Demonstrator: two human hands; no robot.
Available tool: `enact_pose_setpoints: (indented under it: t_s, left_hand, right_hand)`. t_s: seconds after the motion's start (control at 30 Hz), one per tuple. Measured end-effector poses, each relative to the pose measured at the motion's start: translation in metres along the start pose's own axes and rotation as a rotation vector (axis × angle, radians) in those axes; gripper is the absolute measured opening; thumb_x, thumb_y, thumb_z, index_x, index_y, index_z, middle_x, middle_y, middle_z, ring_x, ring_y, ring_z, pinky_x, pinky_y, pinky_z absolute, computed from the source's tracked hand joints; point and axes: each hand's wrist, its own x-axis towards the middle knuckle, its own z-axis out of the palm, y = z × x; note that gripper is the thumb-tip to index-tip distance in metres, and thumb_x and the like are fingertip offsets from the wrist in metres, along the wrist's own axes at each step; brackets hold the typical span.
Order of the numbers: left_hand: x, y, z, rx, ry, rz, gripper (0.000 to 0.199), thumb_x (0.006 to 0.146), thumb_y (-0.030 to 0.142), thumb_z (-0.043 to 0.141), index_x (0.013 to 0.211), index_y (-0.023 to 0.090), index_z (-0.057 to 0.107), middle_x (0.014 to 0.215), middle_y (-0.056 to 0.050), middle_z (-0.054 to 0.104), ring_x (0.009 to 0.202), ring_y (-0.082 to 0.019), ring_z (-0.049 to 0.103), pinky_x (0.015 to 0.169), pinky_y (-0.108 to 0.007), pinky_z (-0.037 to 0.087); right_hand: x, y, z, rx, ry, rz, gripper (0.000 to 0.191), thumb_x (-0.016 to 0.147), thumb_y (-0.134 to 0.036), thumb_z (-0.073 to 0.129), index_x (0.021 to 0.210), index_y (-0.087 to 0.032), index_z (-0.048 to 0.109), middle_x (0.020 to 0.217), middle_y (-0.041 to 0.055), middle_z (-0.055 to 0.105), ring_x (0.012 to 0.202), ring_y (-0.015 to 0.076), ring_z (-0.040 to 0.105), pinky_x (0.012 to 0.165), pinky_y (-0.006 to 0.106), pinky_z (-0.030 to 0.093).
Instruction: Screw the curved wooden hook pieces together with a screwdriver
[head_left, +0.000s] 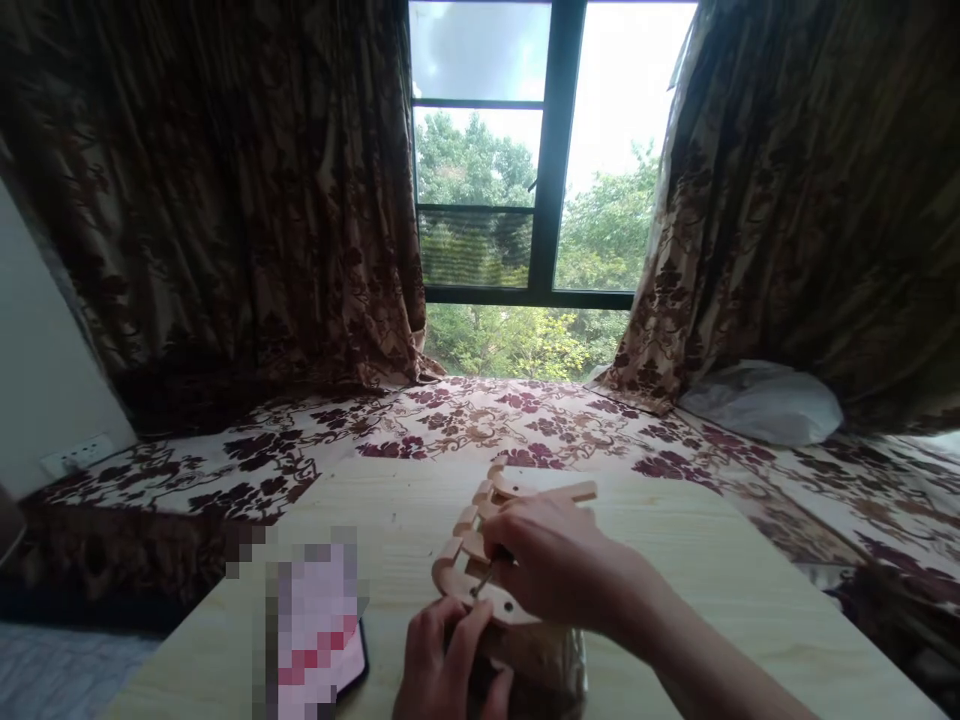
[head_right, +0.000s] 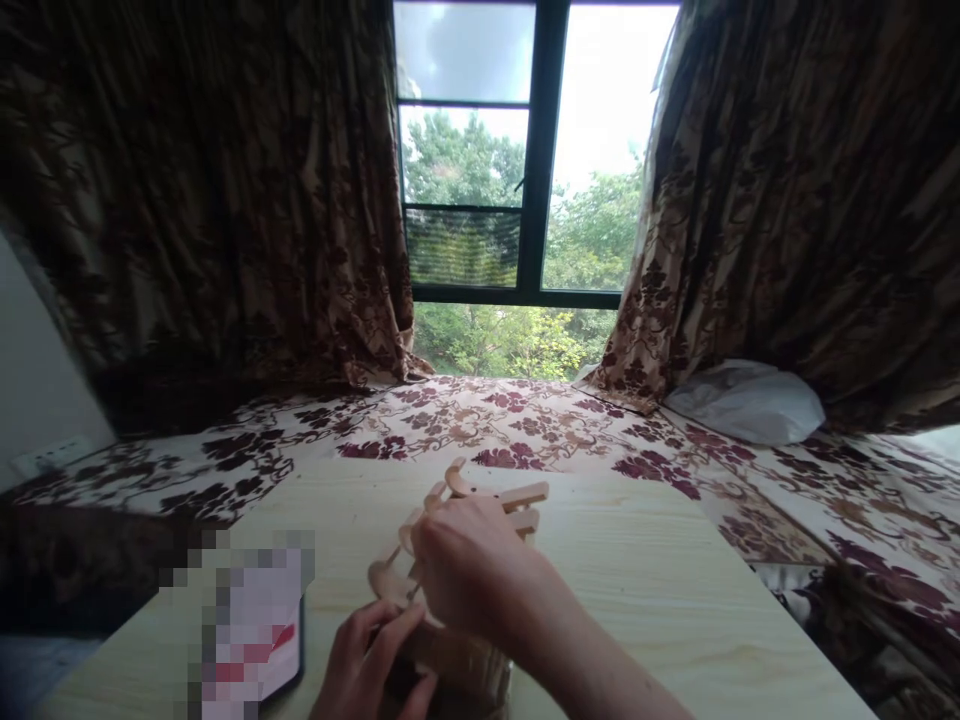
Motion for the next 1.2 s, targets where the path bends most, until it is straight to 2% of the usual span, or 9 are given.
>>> enact_pose_setpoints:
  t_s: [0.13, 0.23, 0.3, 0.37, 0.5, 0.7, 0.87, 1.0, 1.2]
  left_hand:
    - [0.003, 0.010, -0.011, 0.028, -0.054, 0.000, 0.040, 0.080, 0.019, 0.056, 0.119, 0.025, 0.051, 0.108, -0.008, 0.052, 0.098, -0.023, 0.056, 0.080, -0.038, 0.055]
    - [0.002, 0.016, -0.017, 0.072, -0.102, 0.047, 0.044, 0.078, 0.018, 0.058, 0.121, 0.025, 0.051, 0.106, -0.008, 0.054, 0.096, -0.022, 0.058, 0.079, -0.038, 0.056]
    - [0.000, 0.019, -0.018, 0.108, -0.084, 0.038, 0.045, 0.077, 0.016, 0.058, 0.121, 0.025, 0.051, 0.105, -0.007, 0.056, 0.095, -0.023, 0.059, 0.079, -0.038, 0.056]
    - [-0.002, 0.021, -0.017, 0.133, -0.046, 0.024, 0.045, 0.077, 0.013, 0.058, 0.120, 0.025, 0.052, 0.104, -0.006, 0.057, 0.095, -0.023, 0.059, 0.079, -0.039, 0.056]
    - [-0.004, 0.025, -0.015, 0.144, 0.008, 0.035, 0.044, 0.076, 0.007, 0.055, 0.117, 0.024, 0.054, 0.102, -0.006, 0.057, 0.093, -0.023, 0.060, 0.077, -0.038, 0.057]
    - [-0.015, 0.030, -0.021, 0.123, -0.021, 0.058, 0.042, 0.079, 0.012, 0.055, 0.119, 0.025, 0.052, 0.102, -0.006, 0.058, 0.093, -0.024, 0.059, 0.080, -0.041, 0.055]
    - [-0.020, 0.019, -0.022, 0.124, -0.018, 0.134, 0.041, 0.082, 0.016, 0.055, 0.122, 0.026, 0.051, 0.099, -0.006, 0.058, 0.091, -0.023, 0.060, 0.079, -0.037, 0.056]
    - [-0.022, 0.008, -0.019, 0.169, 0.027, 0.168, 0.043, 0.081, 0.017, 0.057, 0.123, 0.023, 0.050, 0.101, -0.008, 0.059, 0.092, -0.024, 0.061, 0.078, -0.037, 0.057]
    - [-0.019, 0.002, -0.017, 0.165, 0.112, 0.198, 0.040, 0.080, 0.014, 0.056, 0.119, 0.020, 0.053, 0.098, -0.009, 0.062, 0.089, -0.024, 0.063, 0.073, -0.037, 0.058]
  right_hand:
    - [-0.002, -0.008, -0.005, -0.043, -0.012, 0.033, 0.015, 0.078, -0.017, 0.052, 0.074, -0.016, 0.067, 0.071, 0.0076, 0.066, 0.060, 0.0141, 0.055, 0.049, 0.026, 0.027]
    - [-0.001, -0.015, -0.009, -0.091, -0.035, 0.043, 0.020, 0.087, -0.023, 0.050, 0.079, -0.014, 0.066, 0.076, 0.0068, 0.066, 0.066, 0.0153, 0.059, 0.056, 0.026, 0.038]
    - [0.001, -0.019, -0.011, -0.129, -0.061, 0.051, 0.022, 0.091, -0.031, 0.051, 0.088, -0.013, 0.064, 0.083, 0.0041, 0.065, 0.072, 0.0149, 0.060, 0.064, 0.030, 0.047]
    - [0.001, -0.024, -0.013, -0.165, -0.075, 0.062, 0.025, 0.092, -0.036, 0.052, 0.098, -0.014, 0.062, 0.093, 0.0045, 0.064, 0.080, 0.0157, 0.061, 0.072, 0.035, 0.051]
    - [-0.005, -0.033, -0.017, -0.207, -0.099, 0.066, 0.026, 0.091, -0.035, 0.054, 0.106, -0.014, 0.060, 0.102, 0.0062, 0.063, 0.086, 0.0174, 0.062, 0.075, 0.037, 0.052]
    - [-0.019, -0.037, -0.017, -0.189, -0.131, 0.049, 0.028, 0.091, -0.036, 0.054, 0.109, -0.015, 0.059, 0.106, 0.0070, 0.062, 0.090, 0.0185, 0.061, 0.077, 0.039, 0.051]
    - [-0.013, -0.041, -0.017, -0.192, -0.144, 0.033, 0.028, 0.091, -0.036, 0.053, 0.108, -0.015, 0.059, 0.105, 0.0067, 0.062, 0.089, 0.0181, 0.061, 0.077, 0.039, 0.051]
    - [-0.007, -0.048, -0.017, -0.220, -0.128, 0.047, 0.029, 0.091, -0.034, 0.054, 0.112, -0.016, 0.058, 0.110, 0.0076, 0.060, 0.091, 0.0186, 0.061, 0.077, 0.039, 0.052]
    - [-0.007, -0.053, -0.015, -0.272, -0.124, 0.062, 0.028, 0.091, -0.034, 0.054, 0.112, -0.015, 0.058, 0.109, 0.0074, 0.061, 0.091, 0.0186, 0.061, 0.077, 0.039, 0.052]
